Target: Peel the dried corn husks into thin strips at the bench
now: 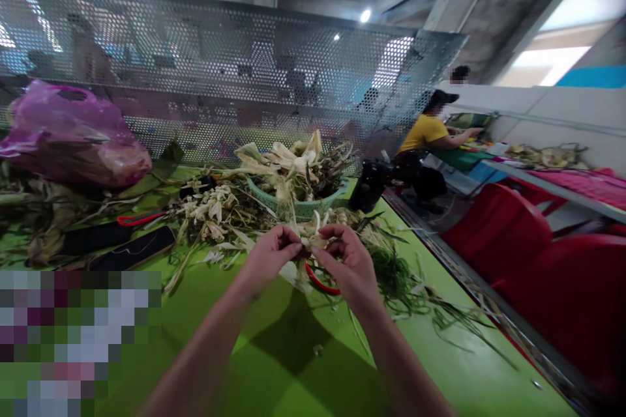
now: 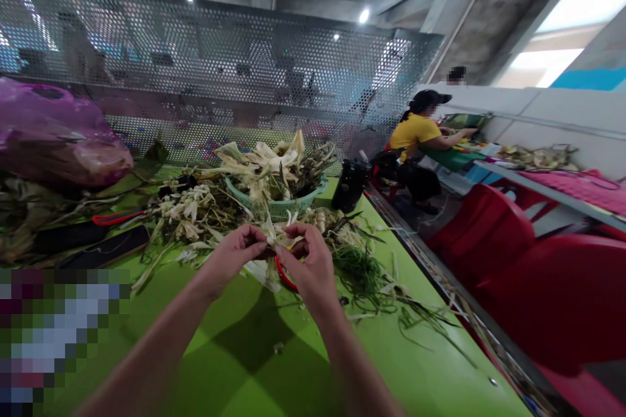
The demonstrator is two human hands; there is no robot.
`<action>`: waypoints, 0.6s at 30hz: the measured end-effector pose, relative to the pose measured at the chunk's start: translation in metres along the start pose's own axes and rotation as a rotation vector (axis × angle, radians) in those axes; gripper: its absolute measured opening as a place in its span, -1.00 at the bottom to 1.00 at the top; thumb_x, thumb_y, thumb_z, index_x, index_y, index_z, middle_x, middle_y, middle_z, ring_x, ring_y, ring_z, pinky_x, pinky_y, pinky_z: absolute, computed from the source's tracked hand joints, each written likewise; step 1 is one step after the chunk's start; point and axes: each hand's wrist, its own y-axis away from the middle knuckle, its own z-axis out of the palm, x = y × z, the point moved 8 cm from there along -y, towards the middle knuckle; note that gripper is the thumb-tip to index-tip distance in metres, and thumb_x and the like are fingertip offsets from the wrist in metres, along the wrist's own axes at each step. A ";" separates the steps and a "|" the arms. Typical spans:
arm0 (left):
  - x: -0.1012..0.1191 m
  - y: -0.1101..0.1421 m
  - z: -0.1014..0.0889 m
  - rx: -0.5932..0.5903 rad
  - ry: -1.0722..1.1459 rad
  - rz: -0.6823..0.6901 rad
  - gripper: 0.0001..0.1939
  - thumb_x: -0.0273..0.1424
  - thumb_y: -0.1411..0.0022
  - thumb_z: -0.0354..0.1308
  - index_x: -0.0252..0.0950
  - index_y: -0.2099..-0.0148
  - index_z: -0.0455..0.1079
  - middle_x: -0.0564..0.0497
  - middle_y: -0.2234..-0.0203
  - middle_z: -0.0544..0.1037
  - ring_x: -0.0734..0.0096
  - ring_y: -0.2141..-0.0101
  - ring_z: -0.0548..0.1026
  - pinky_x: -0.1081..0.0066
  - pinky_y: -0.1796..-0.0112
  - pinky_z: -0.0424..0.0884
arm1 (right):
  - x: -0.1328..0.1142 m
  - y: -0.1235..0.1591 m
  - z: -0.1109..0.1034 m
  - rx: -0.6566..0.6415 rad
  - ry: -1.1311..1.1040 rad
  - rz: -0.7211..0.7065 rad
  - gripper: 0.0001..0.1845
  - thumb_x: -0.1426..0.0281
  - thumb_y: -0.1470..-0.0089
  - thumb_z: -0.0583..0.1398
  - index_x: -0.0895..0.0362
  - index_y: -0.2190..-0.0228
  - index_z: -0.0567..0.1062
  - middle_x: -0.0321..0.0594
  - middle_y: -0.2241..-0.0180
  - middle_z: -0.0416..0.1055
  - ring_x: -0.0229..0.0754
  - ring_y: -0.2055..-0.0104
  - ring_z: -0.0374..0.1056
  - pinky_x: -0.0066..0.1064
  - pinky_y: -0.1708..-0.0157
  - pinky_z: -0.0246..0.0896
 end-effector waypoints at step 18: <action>0.006 0.010 0.016 -0.035 0.182 -0.075 -0.76 -0.39 -0.04 0.25 -0.33 0.34 0.23 0.08 0.45 0.42 0.54 0.38 0.41 0.41 0.17 0.32 | 0.025 0.002 0.020 -0.117 -0.402 0.288 -0.60 0.26 0.25 0.39 0.12 0.30 0.49 -0.21 0.32 0.51 -0.12 0.28 0.41 -0.30 0.18 0.29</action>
